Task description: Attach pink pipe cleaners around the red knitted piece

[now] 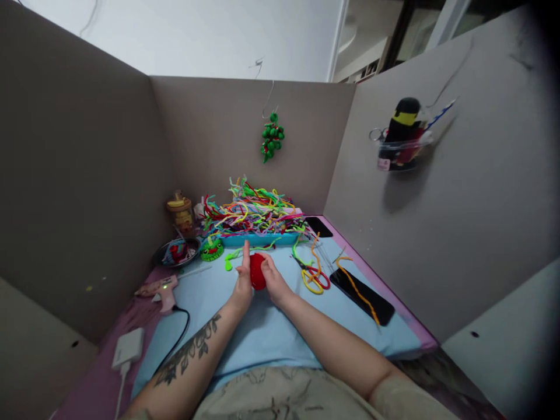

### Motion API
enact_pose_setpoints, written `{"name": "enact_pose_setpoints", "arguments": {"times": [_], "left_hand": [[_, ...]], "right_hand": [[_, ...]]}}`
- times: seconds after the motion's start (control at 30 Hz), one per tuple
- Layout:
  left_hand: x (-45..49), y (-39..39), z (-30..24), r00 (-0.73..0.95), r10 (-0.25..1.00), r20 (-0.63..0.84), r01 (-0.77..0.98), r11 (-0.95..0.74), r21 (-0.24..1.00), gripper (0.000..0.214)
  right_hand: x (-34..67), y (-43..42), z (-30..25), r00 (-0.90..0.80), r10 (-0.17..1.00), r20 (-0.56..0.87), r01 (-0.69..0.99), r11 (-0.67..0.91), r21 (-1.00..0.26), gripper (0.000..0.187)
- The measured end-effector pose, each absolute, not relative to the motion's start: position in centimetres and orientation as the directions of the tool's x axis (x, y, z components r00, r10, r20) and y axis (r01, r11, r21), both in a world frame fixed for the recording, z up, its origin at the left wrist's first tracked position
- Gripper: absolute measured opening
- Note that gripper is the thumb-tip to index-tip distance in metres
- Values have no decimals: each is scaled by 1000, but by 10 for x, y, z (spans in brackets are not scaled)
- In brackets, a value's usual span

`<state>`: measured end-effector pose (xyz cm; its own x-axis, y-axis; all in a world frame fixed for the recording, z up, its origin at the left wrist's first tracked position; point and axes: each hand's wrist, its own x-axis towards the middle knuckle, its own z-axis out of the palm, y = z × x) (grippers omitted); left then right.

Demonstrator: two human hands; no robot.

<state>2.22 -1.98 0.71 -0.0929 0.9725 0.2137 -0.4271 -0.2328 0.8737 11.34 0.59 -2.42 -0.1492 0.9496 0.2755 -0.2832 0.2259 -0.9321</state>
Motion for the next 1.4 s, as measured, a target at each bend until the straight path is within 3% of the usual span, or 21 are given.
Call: {"name": "enact_pose_setpoints", "arguments": {"times": [0.2,0.37,0.53,0.73,0.97,1.1,1.23,1.4], "left_hand": [[27,-21,0,-150,930,335,-319,-367,874,75],[28,-19,-1,-146,907,396,-290,-422,859,79],[29,-17,3,-149,921,361,-383,-390,837,84],[25,-15,3,-128,946,297,-511,-319,798,77],[23,-12,-2,-70,963,260,-360,-267,894,72],[23,-12,8,-45,987,154,-496,-156,854,71],[23,-10,13,-26,998,58,-598,-62,799,70],[24,-7,2,8,1000,-19,-420,20,907,77]], "right_hand": [[112,-1,-19,-120,939,322,-80,314,-946,46],[108,-4,-17,-121,954,273,-111,260,-959,46],[103,0,-23,-137,976,171,-289,126,-949,51],[106,-1,-23,-163,928,335,-52,331,-942,55],[104,0,-26,-125,936,329,14,333,-943,52],[111,5,-26,-106,942,318,-47,314,-948,49],[111,13,-28,-11,989,145,-240,139,-961,44],[111,24,-31,62,996,-69,-442,-35,-896,36]]}}
